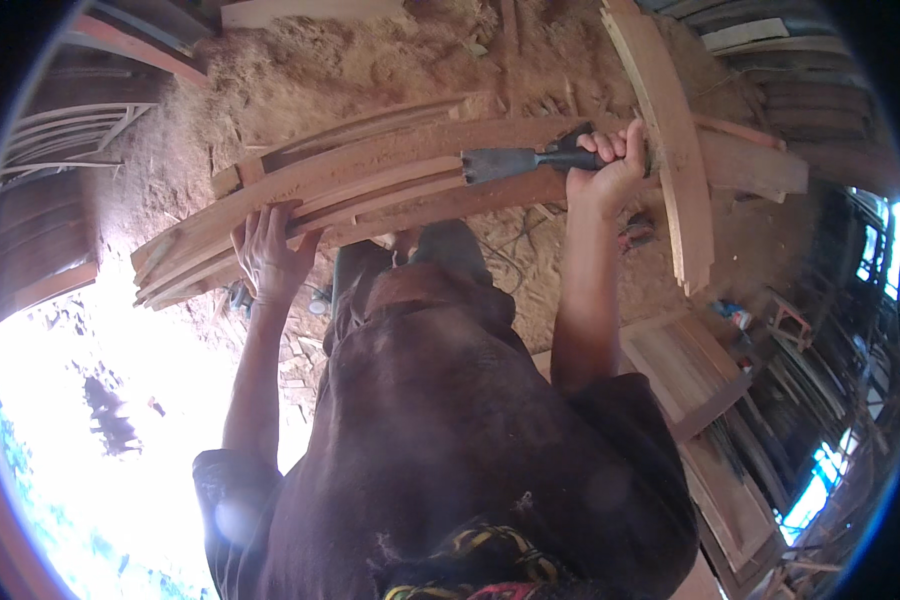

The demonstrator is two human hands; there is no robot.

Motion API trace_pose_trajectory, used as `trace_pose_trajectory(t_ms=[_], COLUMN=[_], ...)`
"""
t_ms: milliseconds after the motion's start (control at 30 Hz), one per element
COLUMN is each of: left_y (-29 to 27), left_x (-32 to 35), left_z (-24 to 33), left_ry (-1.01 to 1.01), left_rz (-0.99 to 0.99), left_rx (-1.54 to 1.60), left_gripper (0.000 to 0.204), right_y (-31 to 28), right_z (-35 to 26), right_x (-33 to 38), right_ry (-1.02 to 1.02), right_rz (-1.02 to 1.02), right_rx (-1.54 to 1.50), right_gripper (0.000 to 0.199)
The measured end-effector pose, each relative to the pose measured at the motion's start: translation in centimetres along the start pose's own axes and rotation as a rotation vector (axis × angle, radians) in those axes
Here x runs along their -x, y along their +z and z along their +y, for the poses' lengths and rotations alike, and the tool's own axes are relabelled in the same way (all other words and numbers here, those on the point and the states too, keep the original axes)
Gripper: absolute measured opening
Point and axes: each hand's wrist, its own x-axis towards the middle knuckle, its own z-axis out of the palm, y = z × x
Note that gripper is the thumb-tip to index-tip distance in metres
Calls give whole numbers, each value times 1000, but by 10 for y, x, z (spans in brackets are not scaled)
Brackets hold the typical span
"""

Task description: The person uses a chisel and mallet to carve a curved wooden piece, repeatedly striking the chisel to remove wood shavings. The person also uses a square ruler to measure the wood and continues carving along the marked lines.

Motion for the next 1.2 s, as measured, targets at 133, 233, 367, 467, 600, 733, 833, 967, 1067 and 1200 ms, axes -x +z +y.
trace_pose_trajectory(t_ms=[133,233,367,467,600,733,833,967,1067,1200], left_y=[-4,2,-1,-3,-6,-7,-6,-6,-3,0], left_x=[-2,4,3,2,-2,-2,1,2,1,2], left_z=[2,-8,-4,0,6,6,5,6,4,0], left_ry=[-11,2,7,-5,-14,-29,-55,-61,-20,-50], left_rz=[-20,4,-12,-11,-3,-2,-30,-4,43,-3], left_rx=[9,-18,-6,6,32,50,70,77,72,80], left_gripper=[51,50,51,51,51,52,52,52,51,56], right_y=[-8,19,46,70,90,114,121,126,122,118], right_z=[0,-28,-48,-39,-30,-28,-22,-26,-24,-19], right_x=[-4,9,25,46,51,51,58,66,68,72], right_ry=[95,30,22,32,78,94,117,169,140,146], right_rz=[-6,-316,-951,-1142,-1333,-1424,-1448,-1414,-1433,-1420], right_rx=[-78,6,155,212,355,538,537,560,525,546], right_gripper=[43,43,39,30,36,43,47,50,50,48])
